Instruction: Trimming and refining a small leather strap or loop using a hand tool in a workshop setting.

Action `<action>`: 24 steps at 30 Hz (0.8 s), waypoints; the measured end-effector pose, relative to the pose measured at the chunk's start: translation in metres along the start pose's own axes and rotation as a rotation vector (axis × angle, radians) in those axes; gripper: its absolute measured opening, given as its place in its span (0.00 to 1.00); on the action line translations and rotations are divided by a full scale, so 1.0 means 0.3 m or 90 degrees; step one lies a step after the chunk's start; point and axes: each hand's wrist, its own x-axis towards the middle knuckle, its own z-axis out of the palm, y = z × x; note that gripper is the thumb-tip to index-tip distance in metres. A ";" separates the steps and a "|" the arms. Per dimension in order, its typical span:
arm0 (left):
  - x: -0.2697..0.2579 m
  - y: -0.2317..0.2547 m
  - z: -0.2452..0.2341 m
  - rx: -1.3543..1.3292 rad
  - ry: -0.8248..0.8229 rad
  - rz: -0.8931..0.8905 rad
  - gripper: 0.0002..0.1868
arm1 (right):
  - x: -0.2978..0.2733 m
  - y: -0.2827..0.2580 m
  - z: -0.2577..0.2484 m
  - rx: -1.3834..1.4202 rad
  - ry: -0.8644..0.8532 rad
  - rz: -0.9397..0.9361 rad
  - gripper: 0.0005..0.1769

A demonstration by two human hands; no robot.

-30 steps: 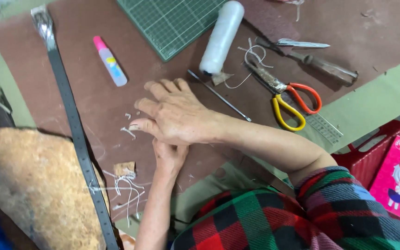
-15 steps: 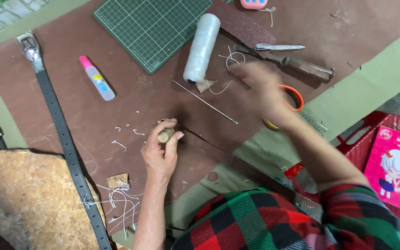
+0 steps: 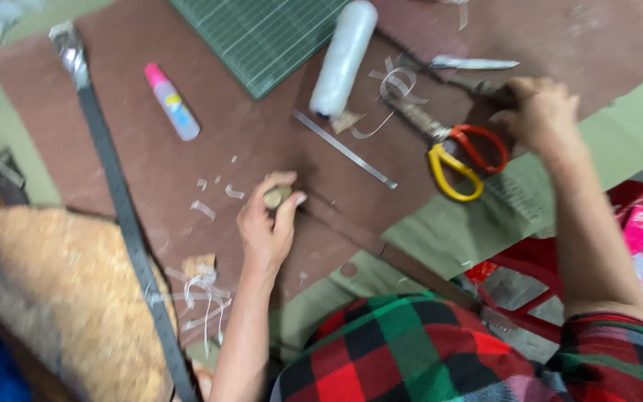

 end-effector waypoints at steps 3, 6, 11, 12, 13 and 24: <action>-0.005 0.005 -0.013 -0.011 -0.004 -0.082 0.12 | 0.008 0.087 0.073 -0.091 0.103 -0.083 0.30; 0.002 0.008 -0.016 -0.069 -0.008 -0.052 0.10 | -0.054 0.119 0.066 -0.056 0.173 -0.151 0.25; 0.007 -0.001 -0.012 -0.119 -0.007 0.005 0.08 | -0.093 0.293 0.144 0.047 0.150 -0.139 0.23; 0.012 -0.003 -0.014 -0.118 -0.007 0.005 0.08 | -0.103 0.310 0.147 0.048 0.149 -0.139 0.23; 0.013 -0.004 -0.017 -0.132 -0.010 0.003 0.09 | -0.120 0.329 0.152 0.067 0.123 -0.121 0.26; 0.017 0.005 -0.030 -0.124 -0.029 -0.027 0.09 | -0.327 -0.093 -0.156 0.496 -0.177 0.049 0.21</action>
